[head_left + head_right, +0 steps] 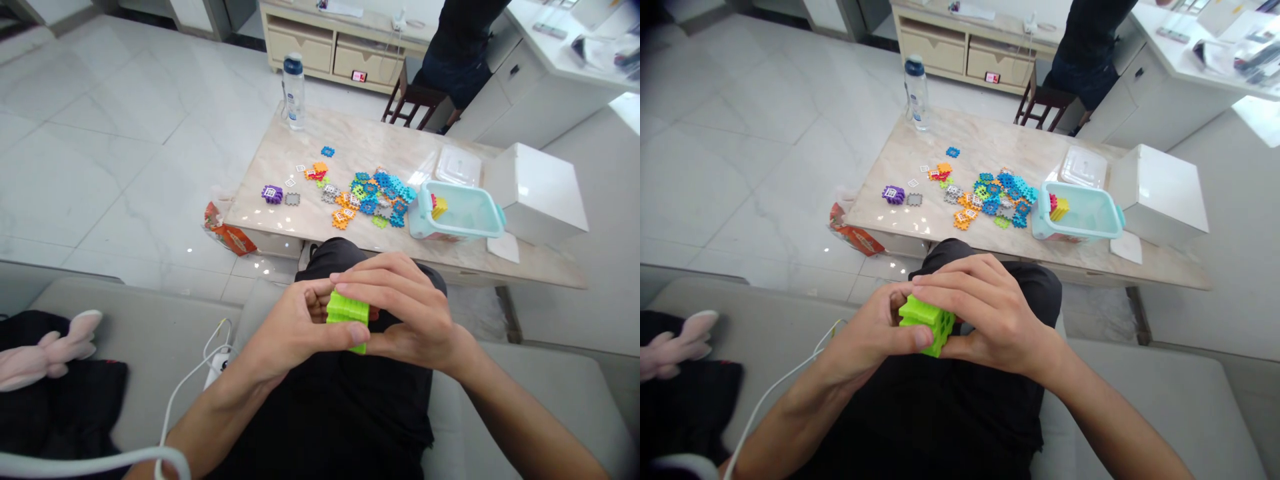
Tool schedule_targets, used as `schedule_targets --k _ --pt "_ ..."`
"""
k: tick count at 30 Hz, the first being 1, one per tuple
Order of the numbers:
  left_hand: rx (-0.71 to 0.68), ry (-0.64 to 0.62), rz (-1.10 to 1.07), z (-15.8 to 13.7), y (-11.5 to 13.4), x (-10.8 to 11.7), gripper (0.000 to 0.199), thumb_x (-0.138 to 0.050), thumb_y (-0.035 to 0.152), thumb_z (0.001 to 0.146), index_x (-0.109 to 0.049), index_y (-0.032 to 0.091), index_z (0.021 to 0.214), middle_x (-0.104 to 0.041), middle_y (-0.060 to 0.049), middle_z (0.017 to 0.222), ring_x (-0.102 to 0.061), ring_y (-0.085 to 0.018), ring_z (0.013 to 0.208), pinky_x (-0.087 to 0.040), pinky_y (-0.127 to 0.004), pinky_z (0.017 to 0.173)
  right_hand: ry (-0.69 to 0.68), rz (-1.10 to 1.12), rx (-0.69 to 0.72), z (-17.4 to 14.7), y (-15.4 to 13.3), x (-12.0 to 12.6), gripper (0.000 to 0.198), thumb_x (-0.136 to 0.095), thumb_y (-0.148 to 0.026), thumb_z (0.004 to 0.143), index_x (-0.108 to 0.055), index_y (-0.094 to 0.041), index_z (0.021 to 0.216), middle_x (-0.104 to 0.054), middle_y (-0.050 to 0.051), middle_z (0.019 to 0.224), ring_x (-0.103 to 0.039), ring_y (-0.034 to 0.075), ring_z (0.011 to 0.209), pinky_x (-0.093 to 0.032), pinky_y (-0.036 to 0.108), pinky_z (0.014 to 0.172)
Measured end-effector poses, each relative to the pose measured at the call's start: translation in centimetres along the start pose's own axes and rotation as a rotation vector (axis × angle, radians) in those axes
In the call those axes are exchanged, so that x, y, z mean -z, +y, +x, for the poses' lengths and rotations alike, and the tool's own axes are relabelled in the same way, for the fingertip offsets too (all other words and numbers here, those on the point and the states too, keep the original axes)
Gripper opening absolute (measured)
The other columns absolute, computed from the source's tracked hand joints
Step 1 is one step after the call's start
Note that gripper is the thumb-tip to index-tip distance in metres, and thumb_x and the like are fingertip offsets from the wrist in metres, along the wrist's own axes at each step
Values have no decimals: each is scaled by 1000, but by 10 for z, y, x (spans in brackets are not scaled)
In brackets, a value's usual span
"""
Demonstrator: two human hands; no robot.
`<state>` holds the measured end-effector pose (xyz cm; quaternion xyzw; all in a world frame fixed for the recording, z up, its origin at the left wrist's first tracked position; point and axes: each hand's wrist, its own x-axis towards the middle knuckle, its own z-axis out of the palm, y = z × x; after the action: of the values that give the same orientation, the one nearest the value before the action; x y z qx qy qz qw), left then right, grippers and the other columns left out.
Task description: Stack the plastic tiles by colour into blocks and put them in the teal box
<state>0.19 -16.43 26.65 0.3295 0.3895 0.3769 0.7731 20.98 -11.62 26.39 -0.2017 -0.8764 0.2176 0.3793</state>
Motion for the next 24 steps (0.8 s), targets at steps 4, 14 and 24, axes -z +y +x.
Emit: schedule_targets --k 4,14,24 --pt "2 -27 3 0 -1 -4 39 -100 29 67 -81 15 98 -75 -2 87 -69 -16 78 -57 -24 73 38 -17 72 -5 3 1 55 -84 -43 96 -68 -24 144 -81 12 127 -77 30 112 -64 47 94" --pt "-15 -83 46 2 -1 -6 47 -99 27 68 -81 14 109 -73 -1 88 -64 -14 76 -52 -23 72 44 -20 98 -14 8 -1 52 -83 -43 97 -69 -24 143 -83 11 123 -77 29 109 -62 46 89" --pt "-65 -47 83 0 -4 1 52 -100 32 69 -81 15 114 -79 -4 95 -73 -20 84 -58 -27 76 16 6 112 -8 12 -5 57 -85 -39 96 -67 -26 148 -81 10 127 -76 30 112 -62 47 94"
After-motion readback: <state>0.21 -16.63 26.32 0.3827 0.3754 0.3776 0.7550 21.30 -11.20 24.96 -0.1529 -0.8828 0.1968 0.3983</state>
